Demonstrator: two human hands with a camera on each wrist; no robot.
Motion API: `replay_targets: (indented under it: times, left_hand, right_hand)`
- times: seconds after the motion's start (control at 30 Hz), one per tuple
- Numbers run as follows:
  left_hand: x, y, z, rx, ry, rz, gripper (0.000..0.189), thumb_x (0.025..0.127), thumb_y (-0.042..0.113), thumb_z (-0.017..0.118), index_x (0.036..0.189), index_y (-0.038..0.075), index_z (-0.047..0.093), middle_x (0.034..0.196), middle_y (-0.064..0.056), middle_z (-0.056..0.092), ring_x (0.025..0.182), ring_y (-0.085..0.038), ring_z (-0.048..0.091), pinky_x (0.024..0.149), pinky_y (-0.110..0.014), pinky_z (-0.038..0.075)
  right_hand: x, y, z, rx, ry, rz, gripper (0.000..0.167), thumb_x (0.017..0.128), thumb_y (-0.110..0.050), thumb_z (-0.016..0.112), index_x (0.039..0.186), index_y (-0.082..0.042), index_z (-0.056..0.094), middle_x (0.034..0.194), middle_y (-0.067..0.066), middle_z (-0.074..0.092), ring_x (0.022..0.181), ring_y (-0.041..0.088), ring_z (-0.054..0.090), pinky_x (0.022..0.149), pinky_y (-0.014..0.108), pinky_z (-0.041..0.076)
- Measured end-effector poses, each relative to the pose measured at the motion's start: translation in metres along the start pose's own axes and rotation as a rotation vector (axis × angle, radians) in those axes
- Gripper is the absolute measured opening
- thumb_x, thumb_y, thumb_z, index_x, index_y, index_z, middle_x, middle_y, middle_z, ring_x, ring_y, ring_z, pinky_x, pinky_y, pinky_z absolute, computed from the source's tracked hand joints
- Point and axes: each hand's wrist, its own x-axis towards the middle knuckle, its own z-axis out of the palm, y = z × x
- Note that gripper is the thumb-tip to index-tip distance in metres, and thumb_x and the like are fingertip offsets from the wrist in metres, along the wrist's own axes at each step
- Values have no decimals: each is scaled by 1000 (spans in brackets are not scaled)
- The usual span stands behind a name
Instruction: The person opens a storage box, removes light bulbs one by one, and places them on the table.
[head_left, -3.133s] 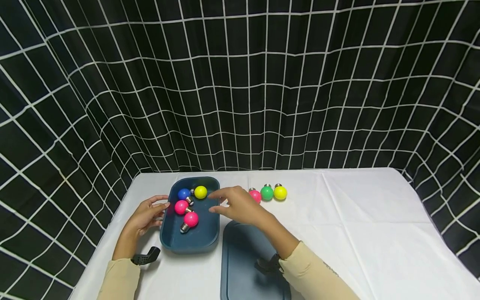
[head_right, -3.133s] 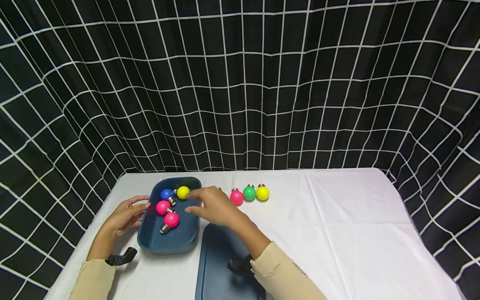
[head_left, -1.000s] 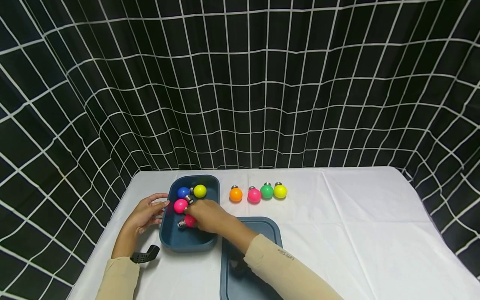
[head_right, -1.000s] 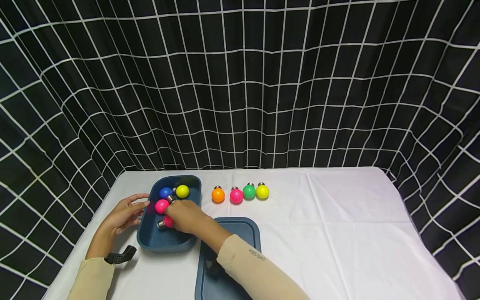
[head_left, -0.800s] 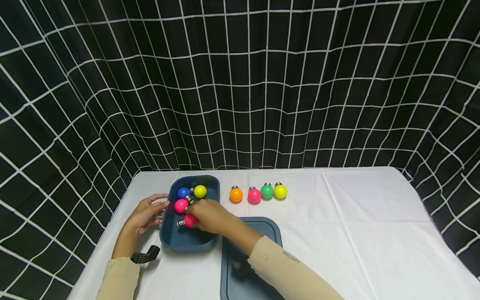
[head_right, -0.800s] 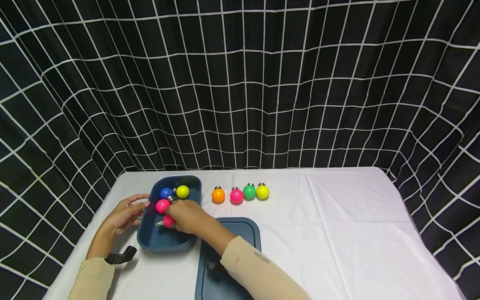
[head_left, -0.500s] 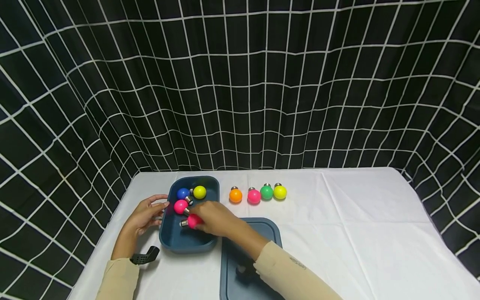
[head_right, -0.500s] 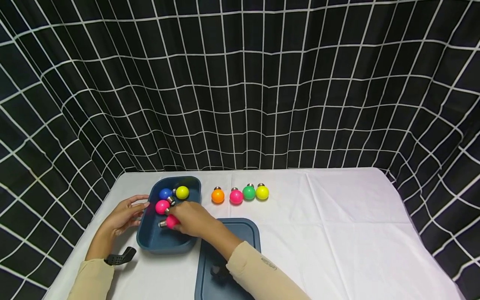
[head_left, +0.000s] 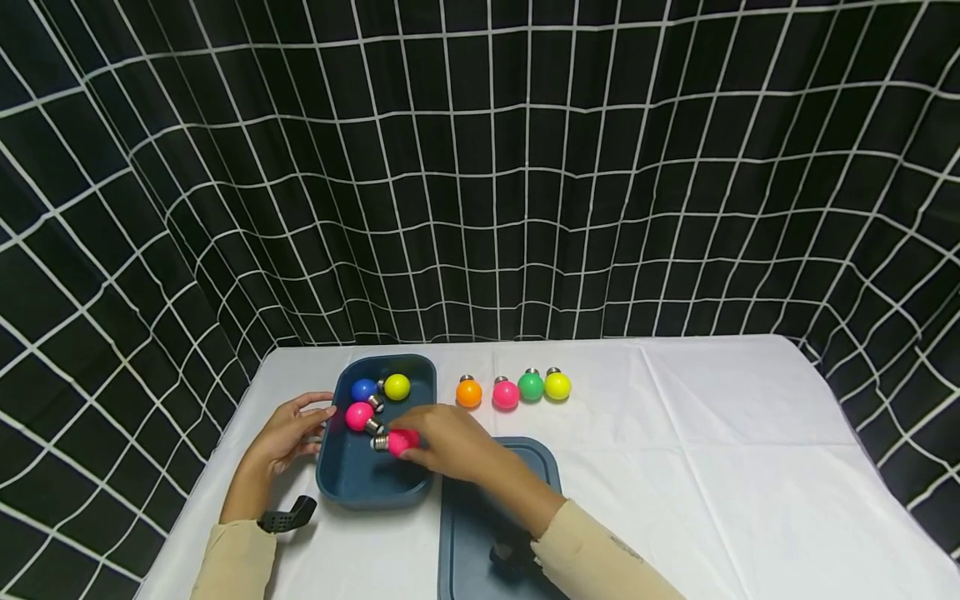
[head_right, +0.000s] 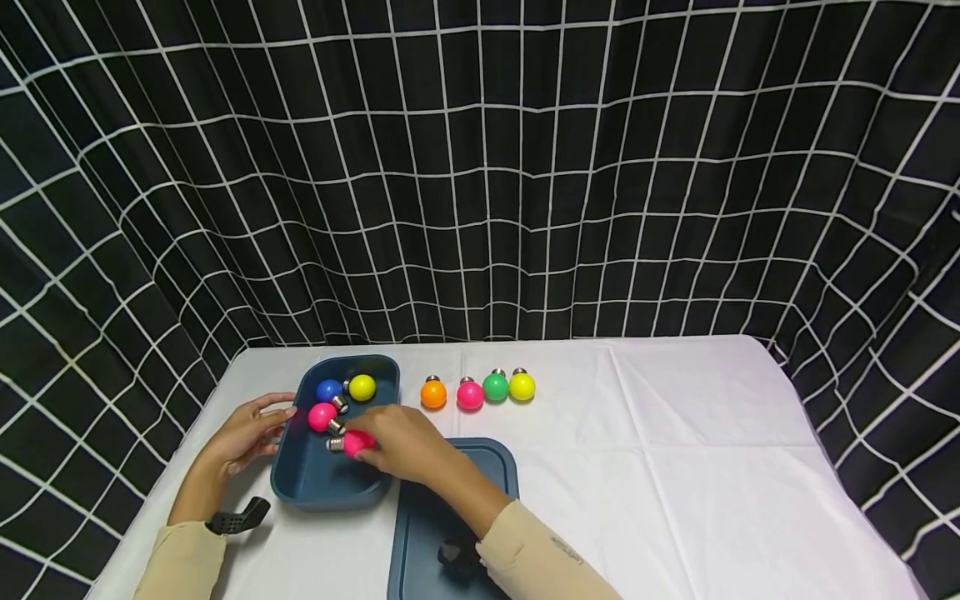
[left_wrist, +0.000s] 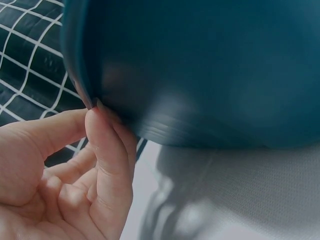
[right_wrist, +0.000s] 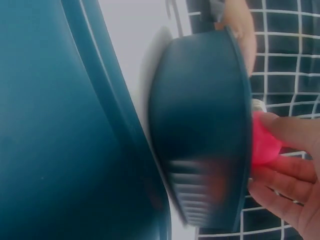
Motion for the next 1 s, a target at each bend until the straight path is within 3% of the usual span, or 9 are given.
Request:
replay_targets:
  times: [0.47, 1.0]
  left_hand:
    - [-2, 0, -1, -4, -2, -9, 55, 101, 19, 65, 147, 0, 41, 81, 2, 67, 65, -8, 60, 52, -22, 56]
    - [0, -1, -1, -5, 8, -18, 56, 101, 20, 66, 147, 1, 42, 83, 2, 68, 65, -8, 60, 51, -21, 56]
  right_hand:
    - [-32, 5, -17, 22, 128, 38, 45, 88, -25, 82, 129, -11, 70, 123, 2, 72, 116, 18, 66, 95, 32, 56]
    - [-52, 39, -36, 70, 270, 148, 45, 84, -21, 86, 126, -10, 72, 111, 3, 75, 98, 20, 70, 86, 35, 59]
